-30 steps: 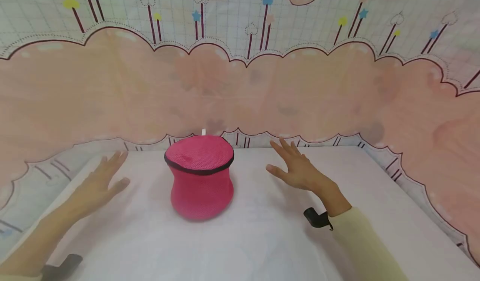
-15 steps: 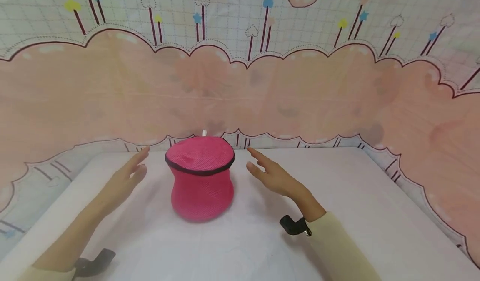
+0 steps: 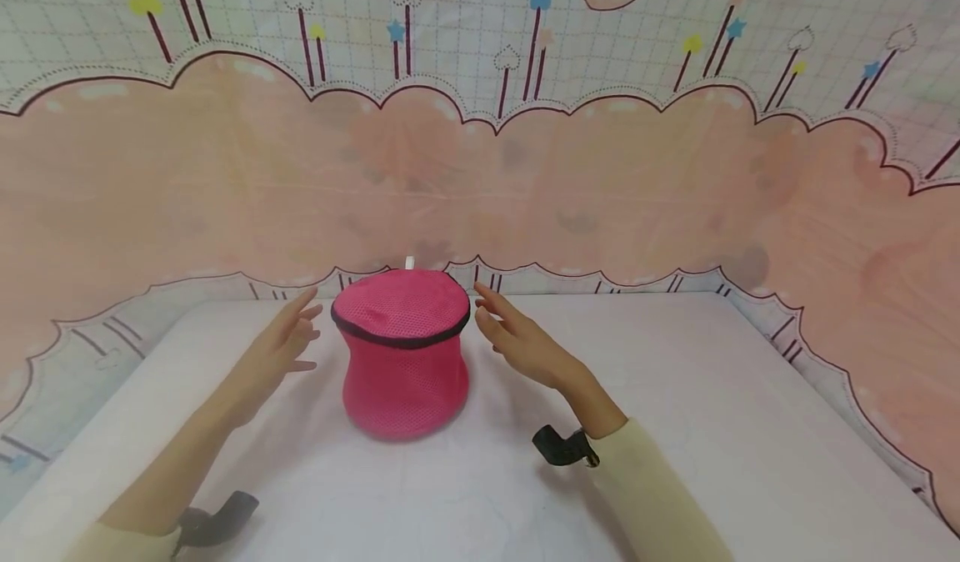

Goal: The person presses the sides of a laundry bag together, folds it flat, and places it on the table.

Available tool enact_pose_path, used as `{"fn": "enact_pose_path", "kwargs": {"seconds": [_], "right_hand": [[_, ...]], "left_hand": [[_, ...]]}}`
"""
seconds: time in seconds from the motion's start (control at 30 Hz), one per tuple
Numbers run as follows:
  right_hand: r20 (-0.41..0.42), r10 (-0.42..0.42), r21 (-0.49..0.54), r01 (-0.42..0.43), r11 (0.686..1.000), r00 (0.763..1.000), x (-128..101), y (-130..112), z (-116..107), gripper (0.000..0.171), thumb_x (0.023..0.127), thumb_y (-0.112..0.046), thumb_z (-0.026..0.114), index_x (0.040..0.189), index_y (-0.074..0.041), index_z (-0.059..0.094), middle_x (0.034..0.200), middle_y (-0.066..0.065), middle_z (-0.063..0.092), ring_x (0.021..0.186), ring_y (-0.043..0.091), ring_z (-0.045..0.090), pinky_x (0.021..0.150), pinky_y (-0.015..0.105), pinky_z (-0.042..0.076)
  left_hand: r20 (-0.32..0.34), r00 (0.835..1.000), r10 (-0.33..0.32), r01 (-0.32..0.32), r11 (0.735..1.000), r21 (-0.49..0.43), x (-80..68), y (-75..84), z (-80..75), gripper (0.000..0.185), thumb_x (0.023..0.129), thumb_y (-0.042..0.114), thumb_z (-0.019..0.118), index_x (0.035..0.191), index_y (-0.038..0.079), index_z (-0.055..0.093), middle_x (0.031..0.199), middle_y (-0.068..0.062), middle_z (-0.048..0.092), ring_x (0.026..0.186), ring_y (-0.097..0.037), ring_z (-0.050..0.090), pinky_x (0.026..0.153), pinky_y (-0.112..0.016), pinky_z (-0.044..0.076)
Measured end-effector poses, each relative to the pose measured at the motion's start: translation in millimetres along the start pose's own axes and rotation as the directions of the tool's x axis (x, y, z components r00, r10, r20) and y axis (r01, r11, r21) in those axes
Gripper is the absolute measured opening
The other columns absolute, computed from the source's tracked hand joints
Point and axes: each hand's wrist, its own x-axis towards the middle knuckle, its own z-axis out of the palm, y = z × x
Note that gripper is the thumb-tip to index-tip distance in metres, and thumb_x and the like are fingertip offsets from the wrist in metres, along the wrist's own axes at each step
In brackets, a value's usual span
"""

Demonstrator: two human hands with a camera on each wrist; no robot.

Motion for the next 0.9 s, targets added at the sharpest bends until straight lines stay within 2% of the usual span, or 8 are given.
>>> {"fn": "enact_pose_path", "kwargs": {"seconds": [0.2,0.47,0.67,0.77,0.9], "right_hand": [[-0.016,0.017,0.059,-0.016,0.998,1.000,5.4,0.9,7.9,0.060,0.102,-0.045,0.036,0.154,-0.022,0.016,0.151,0.011,0.029,0.126,0.037,0.041,0.095,0.047,0.046],[-0.030,0.022,0.097,-0.019,0.995,0.999,14.1,-5.0,19.3,0.057,0.103,-0.037,0.035,0.154,-0.019,0.016,0.140,0.014,0.044,0.120,0.032,0.048,0.089,0.047,0.049],[-0.042,0.042,0.127,-0.036,0.991,0.998,18.4,-6.4,24.7,0.058,0.104,-0.038,0.035,0.154,-0.020,0.013,0.147,0.016,0.034,0.120,0.035,0.049,0.086,0.046,0.051],[-0.039,0.039,0.136,-0.033,0.990,0.998,20.0,-5.5,26.8,0.058,0.104,-0.037,0.035,0.155,-0.021,0.011,0.152,0.014,0.025,0.126,0.038,0.043,0.086,0.047,0.051],[-0.033,0.015,0.137,-0.010,0.991,0.999,20.3,-4.7,28.4,0.059,0.103,-0.035,0.039,0.155,-0.022,0.013,0.156,0.010,0.019,0.133,0.038,0.035,0.086,0.048,0.051]], "left_hand": [[0.010,1.000,-0.026,0.026,0.998,-0.060,3.9,8.0,8.5,0.063,0.101,0.038,0.043,0.154,0.019,0.015,0.152,-0.023,0.025,0.125,-0.042,0.043,0.087,-0.051,0.049],[0.009,0.998,-0.069,0.070,0.993,-0.100,11.9,9.0,16.4,0.065,0.100,0.042,0.045,0.154,0.023,0.016,0.153,-0.019,0.025,0.125,-0.041,0.044,0.083,-0.046,0.052],[-0.014,0.994,-0.111,0.108,0.981,-0.159,17.2,14.8,25.9,0.068,0.098,0.040,0.051,0.154,0.021,0.019,0.150,-0.020,0.028,0.115,-0.039,0.049,0.079,-0.042,0.054],[-0.016,0.992,-0.122,0.116,0.970,-0.211,17.3,16.6,31.2,0.068,0.097,0.036,0.055,0.153,0.019,0.020,0.147,-0.019,0.033,0.110,-0.035,0.051,0.077,-0.038,0.055],[-0.024,0.994,-0.104,0.095,0.964,-0.247,16.8,18.0,34.4,0.068,0.096,0.033,0.056,0.153,0.017,0.022,0.142,-0.017,0.038,0.105,-0.031,0.052,0.073,-0.035,0.054]]}}
